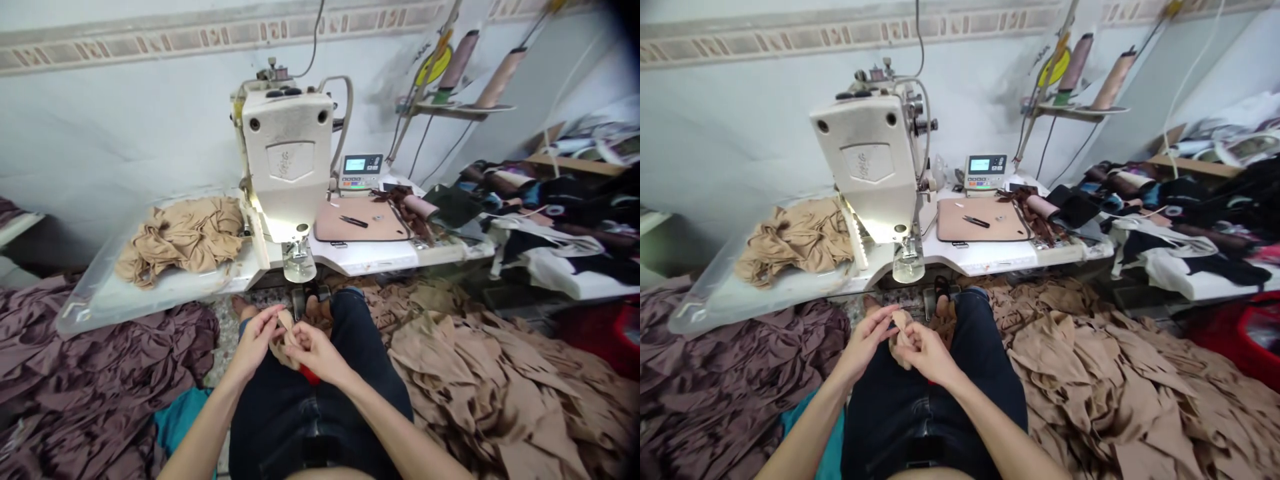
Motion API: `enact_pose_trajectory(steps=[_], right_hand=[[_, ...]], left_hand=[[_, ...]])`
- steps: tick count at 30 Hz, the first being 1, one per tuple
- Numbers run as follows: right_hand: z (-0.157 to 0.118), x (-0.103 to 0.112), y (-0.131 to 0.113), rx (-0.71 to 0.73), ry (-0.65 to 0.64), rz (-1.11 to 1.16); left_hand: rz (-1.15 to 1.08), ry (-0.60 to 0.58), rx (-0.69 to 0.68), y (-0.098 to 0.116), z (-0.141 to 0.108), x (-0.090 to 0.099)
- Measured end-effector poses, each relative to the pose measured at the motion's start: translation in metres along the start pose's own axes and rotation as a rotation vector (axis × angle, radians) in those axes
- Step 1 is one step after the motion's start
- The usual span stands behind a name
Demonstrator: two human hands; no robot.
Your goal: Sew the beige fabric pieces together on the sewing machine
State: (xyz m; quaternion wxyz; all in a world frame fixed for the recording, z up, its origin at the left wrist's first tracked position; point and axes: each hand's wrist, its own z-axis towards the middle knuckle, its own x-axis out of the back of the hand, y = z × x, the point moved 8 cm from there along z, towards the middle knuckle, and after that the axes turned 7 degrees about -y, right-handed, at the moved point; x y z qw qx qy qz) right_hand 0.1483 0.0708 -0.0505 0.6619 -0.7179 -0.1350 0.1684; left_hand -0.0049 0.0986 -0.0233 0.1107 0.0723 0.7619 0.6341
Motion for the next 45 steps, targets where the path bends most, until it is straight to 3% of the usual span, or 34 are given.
enact_pose_trajectory(steps=[5, 8, 11, 14, 17, 19, 22, 27, 31, 36, 40, 45], right_hand=[[-0.007, 0.033, -0.022, -0.011, -0.078, -0.112], [-0.011, 0.047, -0.031, -0.034, -0.179, -0.213], [-0.013, 0.051, -0.036, -0.062, -0.268, -0.23], [-0.013, 0.055, -0.045, -0.038, -0.286, -0.243], [-0.012, 0.062, -0.055, 0.008, -0.23, -0.286], [-0.011, 0.07, -0.06, 0.03, -0.142, -0.322], [-0.012, 0.074, -0.068, 0.047, -0.041, -0.359], [-0.016, 0.065, -0.095, 0.123, 0.037, -0.361], [-0.013, 0.063, -0.108, 0.139, 0.083, -0.315], [-0.011, 0.057, -0.11, 0.159, 0.086, -0.29], [-0.027, 0.053, -0.135, 0.324, 0.184, -0.475], [-0.033, 0.061, -0.164, 0.444, 0.292, -0.513]], left_hand=[[0.37, -0.312, 0.008, 0.004, -0.002, -0.009], [0.537, -0.357, -0.059, 0.009, -0.007, -0.019], [0.495, -0.381, -0.095, 0.007, -0.009, -0.033], [0.299, -0.414, 0.003, -0.009, -0.009, -0.043], [0.185, -0.371, 0.077, -0.015, -0.007, -0.043], [0.198, -0.301, 0.033, -0.006, -0.005, -0.037], [0.306, -0.224, -0.111, 0.021, -0.002, -0.028], [0.61, -0.191, -0.391, 0.067, -0.004, -0.022], [0.697, -0.164, -0.518, 0.091, -0.01, -0.017], [0.774, -0.212, -0.645, 0.093, -0.013, -0.019], [0.88, -0.187, -0.728, 0.088, -0.015, -0.026], [0.743, -0.119, -0.673, 0.103, -0.01, -0.032]])
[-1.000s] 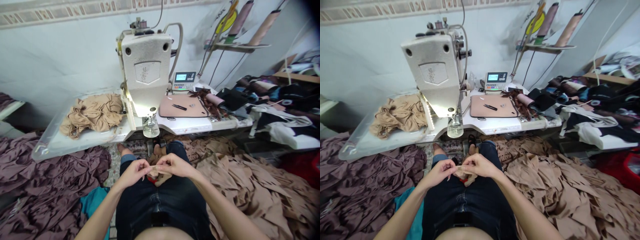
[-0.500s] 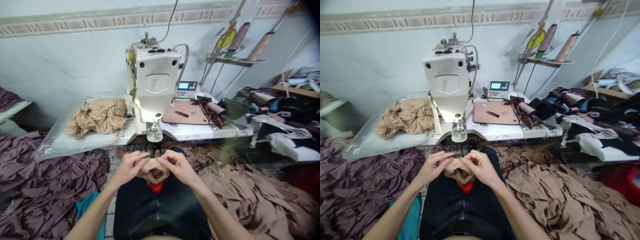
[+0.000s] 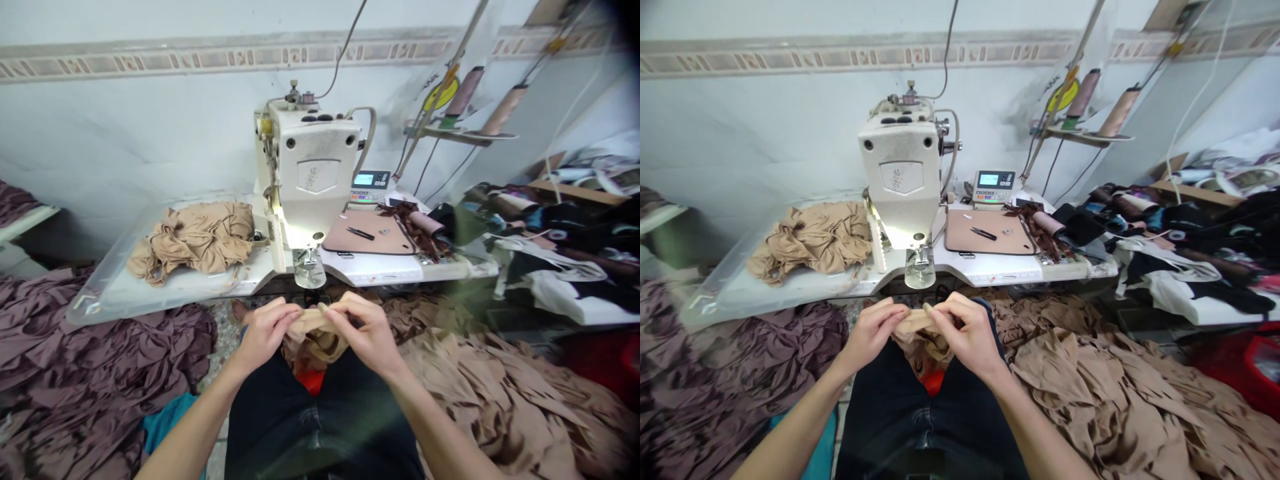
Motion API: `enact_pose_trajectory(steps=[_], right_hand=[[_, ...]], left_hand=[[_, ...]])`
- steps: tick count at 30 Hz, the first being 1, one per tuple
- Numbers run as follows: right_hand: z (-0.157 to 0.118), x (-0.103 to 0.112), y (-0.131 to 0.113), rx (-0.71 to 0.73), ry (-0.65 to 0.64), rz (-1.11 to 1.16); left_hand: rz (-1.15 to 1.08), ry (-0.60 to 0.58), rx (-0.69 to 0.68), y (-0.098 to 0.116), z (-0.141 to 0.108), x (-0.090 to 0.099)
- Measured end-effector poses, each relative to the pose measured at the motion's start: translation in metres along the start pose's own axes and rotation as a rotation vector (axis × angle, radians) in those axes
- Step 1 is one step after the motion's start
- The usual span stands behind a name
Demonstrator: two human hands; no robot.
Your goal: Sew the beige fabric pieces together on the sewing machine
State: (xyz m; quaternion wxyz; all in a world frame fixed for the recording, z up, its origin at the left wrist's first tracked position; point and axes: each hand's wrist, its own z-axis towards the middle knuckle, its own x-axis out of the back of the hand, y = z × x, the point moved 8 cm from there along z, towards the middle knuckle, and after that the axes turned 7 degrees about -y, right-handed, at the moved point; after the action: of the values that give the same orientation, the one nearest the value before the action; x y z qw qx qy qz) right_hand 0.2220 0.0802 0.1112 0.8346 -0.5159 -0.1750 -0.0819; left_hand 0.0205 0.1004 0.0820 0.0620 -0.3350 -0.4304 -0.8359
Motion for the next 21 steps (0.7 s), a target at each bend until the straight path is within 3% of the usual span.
enact_pose_trajectory(steps=[5, 11, 15, 21], right_hand=[[0.021, 0.012, 0.012, -0.049, 0.091, 0.047], [0.04, 0.01, 0.045, -0.192, 0.108, 0.185], [0.043, 0.007, 0.065, -0.265, 0.101, 0.305], [0.051, 0.011, 0.076, -0.273, 0.169, 0.363]], left_hand=[[-0.157, -0.032, 0.091, 0.002, 0.026, 0.007], [-0.353, -0.008, 0.321, -0.018, 0.046, 0.014], [-0.384, 0.087, 0.433, -0.027, 0.05, 0.018], [-0.401, 0.268, 0.427, -0.03, 0.061, 0.023]])
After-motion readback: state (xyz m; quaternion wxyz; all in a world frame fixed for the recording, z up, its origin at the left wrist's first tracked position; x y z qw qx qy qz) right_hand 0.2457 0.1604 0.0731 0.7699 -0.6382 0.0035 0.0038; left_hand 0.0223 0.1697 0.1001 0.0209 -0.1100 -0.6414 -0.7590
